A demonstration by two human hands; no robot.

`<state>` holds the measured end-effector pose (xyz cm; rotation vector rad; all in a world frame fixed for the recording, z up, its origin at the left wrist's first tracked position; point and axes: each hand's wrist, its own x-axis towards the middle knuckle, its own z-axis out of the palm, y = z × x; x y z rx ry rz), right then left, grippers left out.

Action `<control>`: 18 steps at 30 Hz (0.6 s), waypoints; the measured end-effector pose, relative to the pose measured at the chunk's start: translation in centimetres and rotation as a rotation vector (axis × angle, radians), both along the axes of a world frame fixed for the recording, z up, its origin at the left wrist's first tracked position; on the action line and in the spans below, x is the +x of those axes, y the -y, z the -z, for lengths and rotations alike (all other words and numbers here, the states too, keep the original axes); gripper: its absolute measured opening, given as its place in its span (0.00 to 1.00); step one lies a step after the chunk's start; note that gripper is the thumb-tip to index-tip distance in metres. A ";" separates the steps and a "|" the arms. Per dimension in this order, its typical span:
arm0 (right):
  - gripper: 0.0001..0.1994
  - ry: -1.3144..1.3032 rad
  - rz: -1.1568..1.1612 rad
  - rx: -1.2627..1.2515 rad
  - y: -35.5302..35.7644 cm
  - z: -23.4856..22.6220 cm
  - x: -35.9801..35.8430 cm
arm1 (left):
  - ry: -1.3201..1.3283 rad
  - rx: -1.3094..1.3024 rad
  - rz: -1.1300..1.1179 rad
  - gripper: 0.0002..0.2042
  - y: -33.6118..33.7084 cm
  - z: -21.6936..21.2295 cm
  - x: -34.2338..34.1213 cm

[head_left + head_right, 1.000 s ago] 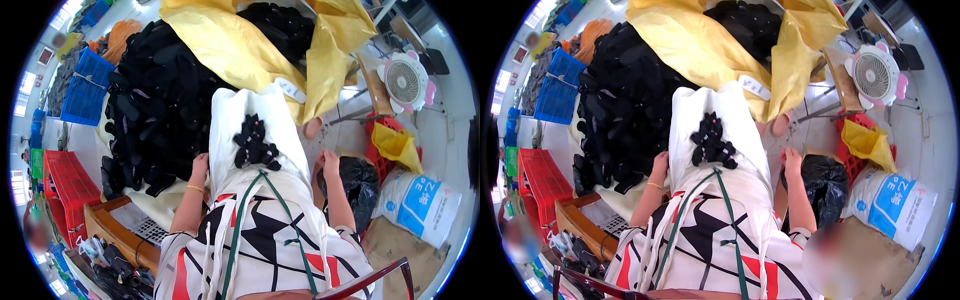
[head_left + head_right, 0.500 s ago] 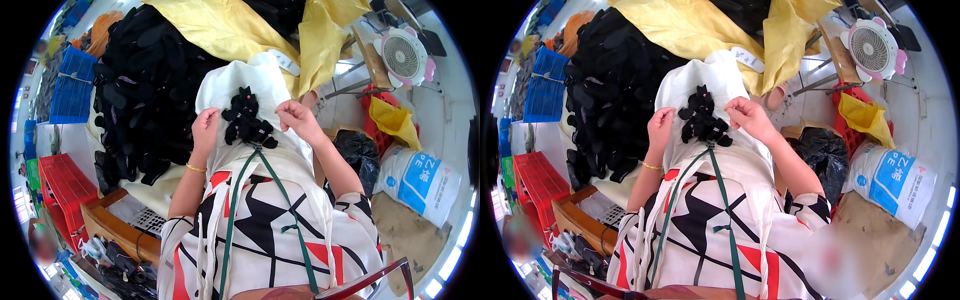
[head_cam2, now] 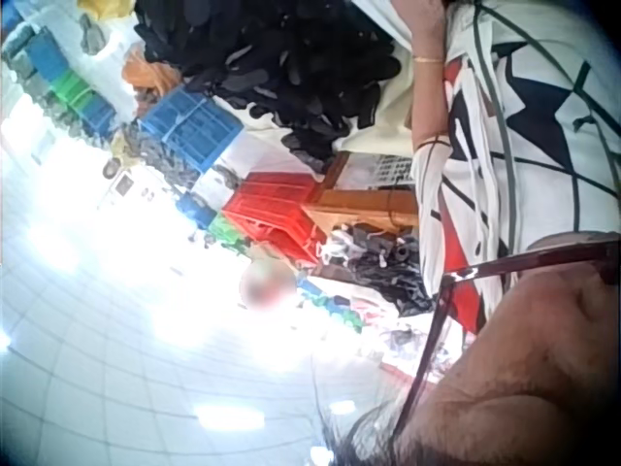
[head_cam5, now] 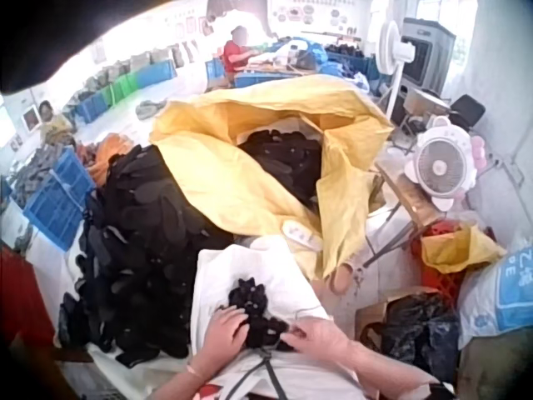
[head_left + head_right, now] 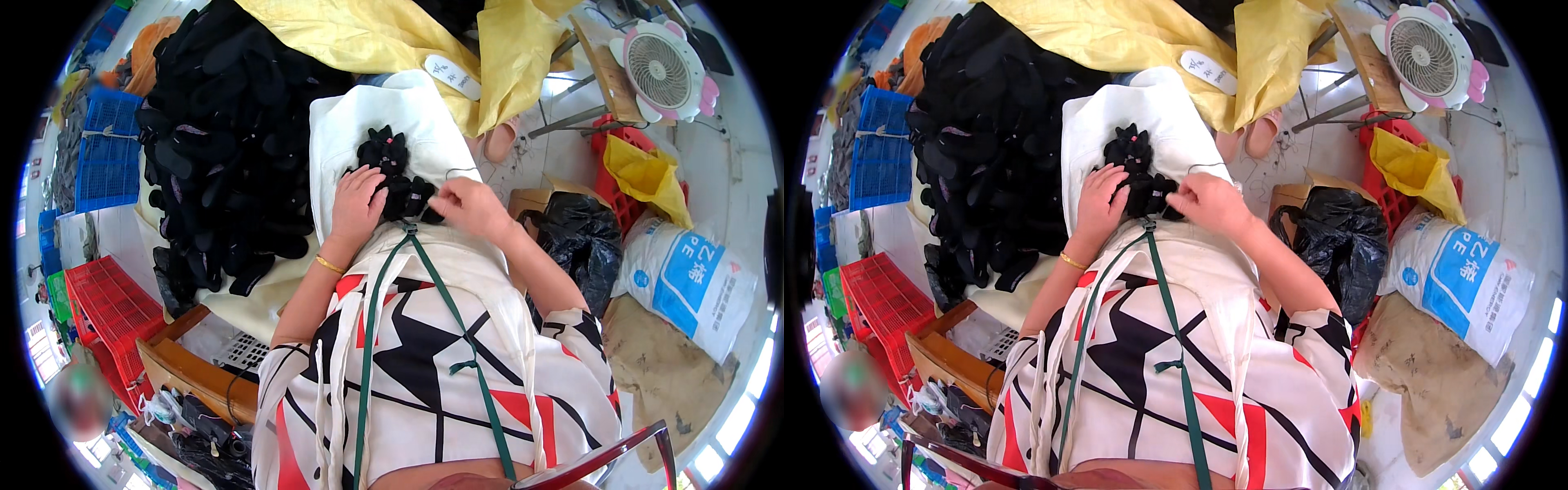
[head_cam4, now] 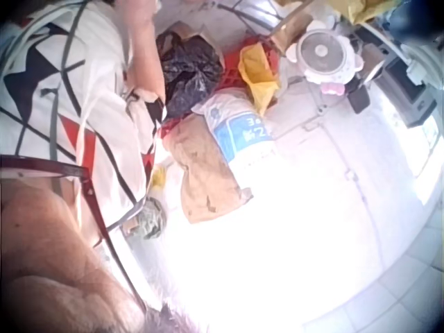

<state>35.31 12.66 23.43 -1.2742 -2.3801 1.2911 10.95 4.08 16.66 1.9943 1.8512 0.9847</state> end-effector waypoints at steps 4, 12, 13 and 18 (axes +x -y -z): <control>0.12 0.052 -0.107 0.138 1.1 2.3 0.9 | 0.039 -0.015 0.027 0.14 -0.3 0.7 0.2; 0.07 -0.233 -0.010 0.004 -0.9 -2.5 2.1 | 0.523 -0.170 0.027 0.16 -2.5 -4.9 1.0; 0.07 -0.262 -0.070 0.082 -1.3 -2.9 1.6 | 0.668 -0.263 0.077 0.16 -2.9 -6.0 0.9; 0.08 -0.332 -0.172 0.284 -2.6 -4.7 -1.5 | 0.671 -0.455 0.266 0.13 -3.9 -7.6 0.0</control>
